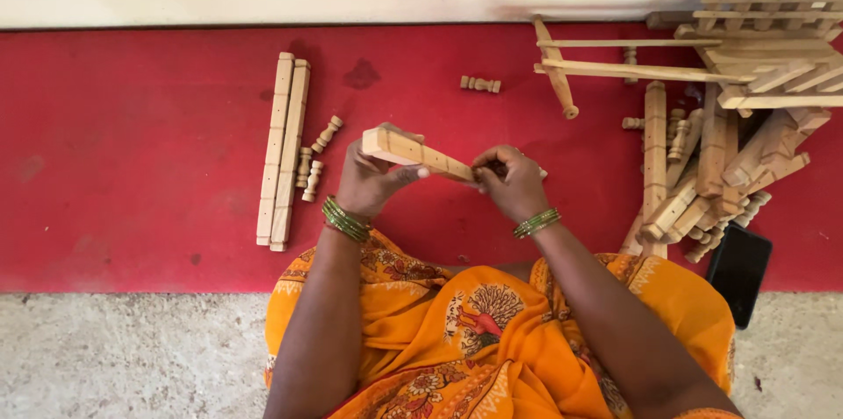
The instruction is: The person sits on a red floor mat holding wooden furniture parts, including long rails and turned spindle pieces. They rub each rail with an orange abrasive cloth by hand, working along its length, and set finished rails aside with other completed pieces.
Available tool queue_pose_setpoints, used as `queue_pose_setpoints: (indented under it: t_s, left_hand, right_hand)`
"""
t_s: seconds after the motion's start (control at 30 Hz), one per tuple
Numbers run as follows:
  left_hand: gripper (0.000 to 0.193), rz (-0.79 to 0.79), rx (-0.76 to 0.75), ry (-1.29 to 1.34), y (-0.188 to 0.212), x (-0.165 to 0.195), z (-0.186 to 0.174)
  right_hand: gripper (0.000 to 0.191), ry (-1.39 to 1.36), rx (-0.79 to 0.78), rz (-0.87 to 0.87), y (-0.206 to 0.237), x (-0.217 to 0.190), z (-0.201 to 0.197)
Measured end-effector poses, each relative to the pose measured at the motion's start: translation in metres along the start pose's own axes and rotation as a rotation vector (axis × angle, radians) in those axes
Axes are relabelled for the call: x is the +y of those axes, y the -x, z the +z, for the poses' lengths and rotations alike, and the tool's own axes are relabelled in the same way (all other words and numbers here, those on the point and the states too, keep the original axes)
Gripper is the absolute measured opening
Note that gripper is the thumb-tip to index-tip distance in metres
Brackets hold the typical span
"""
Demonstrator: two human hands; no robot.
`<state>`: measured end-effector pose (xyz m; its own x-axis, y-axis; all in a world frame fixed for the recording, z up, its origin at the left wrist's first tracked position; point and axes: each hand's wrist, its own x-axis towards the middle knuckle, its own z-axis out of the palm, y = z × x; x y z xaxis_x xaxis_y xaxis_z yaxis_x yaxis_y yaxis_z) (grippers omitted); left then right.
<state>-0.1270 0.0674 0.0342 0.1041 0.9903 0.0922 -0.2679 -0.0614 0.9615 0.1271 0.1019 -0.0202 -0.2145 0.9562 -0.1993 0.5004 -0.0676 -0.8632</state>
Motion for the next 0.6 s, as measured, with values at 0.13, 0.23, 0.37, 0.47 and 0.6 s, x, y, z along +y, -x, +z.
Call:
queue_pose_setpoints:
  t_s: [0.13, 0.23, 0.37, 0.47, 0.6]
  left_hand:
    - [0.037, -0.003, 0.008, -0.062, -0.002, 0.0, -0.002]
    - [0.036, 0.011, -0.001, -0.054, -0.002, 0.0, 0.0]
    - [0.033, -0.014, -0.007, -0.021, -0.001, 0.0, 0.003]
    - [0.034, -0.005, -0.008, -0.048, 0.0, 0.001, 0.005]
    - [0.034, -0.009, -0.013, -0.029, 0.001, 0.004, 0.005]
  right_hand:
    - [0.011, 0.195, 0.08, -0.031, -0.01, 0.027, -0.002]
    - [0.011, 0.325, 0.106, -0.081, -0.012, 0.03, -0.004]
    - [0.009, -0.141, 0.03, 0.061, -0.002, 0.01, -0.003]
    - [0.011, -0.275, -0.008, -0.064, 0.01, -0.011, -0.003]
    - [0.008, -0.04, -0.001, -0.04, 0.009, -0.013, -0.002]
